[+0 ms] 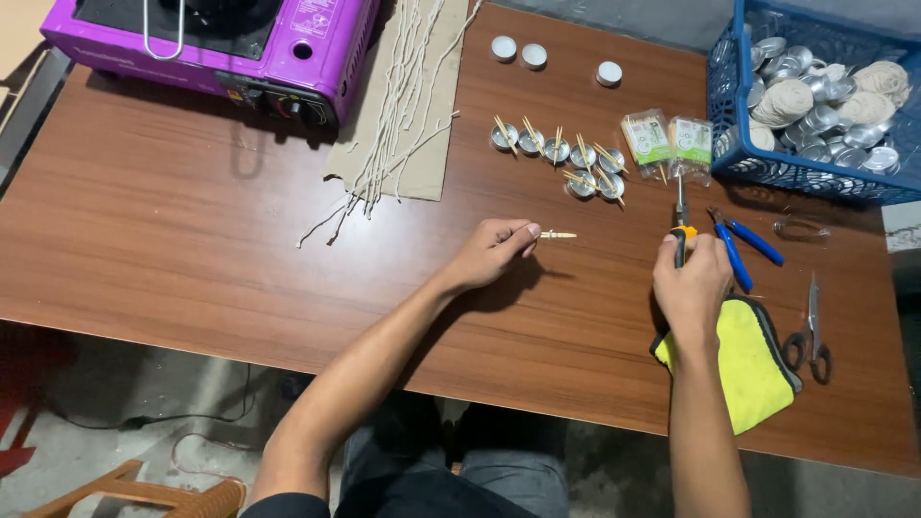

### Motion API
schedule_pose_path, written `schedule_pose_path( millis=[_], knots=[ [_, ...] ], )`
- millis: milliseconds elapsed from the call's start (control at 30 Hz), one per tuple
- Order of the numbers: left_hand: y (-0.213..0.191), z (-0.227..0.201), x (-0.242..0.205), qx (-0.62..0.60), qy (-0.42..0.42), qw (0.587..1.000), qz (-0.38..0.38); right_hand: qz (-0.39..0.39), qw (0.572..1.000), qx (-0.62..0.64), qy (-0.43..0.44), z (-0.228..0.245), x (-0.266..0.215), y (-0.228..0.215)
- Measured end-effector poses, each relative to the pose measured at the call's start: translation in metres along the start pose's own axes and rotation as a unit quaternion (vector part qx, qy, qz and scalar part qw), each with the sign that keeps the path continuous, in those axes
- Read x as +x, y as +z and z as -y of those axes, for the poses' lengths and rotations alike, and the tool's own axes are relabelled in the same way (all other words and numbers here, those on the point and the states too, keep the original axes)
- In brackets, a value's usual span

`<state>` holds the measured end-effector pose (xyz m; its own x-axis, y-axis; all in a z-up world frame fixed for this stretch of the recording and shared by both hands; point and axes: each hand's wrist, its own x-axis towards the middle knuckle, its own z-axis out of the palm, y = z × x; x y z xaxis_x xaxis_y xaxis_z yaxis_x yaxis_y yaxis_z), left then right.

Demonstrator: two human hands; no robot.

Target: Assembling candle wicks into wooden holders using pliers and scissors at a workshop table.

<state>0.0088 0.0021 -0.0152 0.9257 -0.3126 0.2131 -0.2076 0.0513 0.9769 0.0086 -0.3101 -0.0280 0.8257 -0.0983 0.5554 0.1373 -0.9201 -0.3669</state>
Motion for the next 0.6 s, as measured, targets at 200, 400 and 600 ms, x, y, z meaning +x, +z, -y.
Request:
schedule_pose_path(
  millis=[200,400,600],
  knots=[
    [-0.001,-0.002,0.001,-0.027,-0.039,0.999,0.000,-0.050,0.991,-0.082,-0.097,-0.023,0.016,0.040],
    [-0.001,-0.004,0.001,-0.002,-0.031,0.999,0.008,-0.023,0.990,-0.117,-0.075,-0.016,0.013,0.037],
    [0.001,-0.003,-0.001,0.050,0.006,0.999,0.017,-0.050,0.987,-0.072,-0.135,0.011,0.018,0.010]
  ],
)
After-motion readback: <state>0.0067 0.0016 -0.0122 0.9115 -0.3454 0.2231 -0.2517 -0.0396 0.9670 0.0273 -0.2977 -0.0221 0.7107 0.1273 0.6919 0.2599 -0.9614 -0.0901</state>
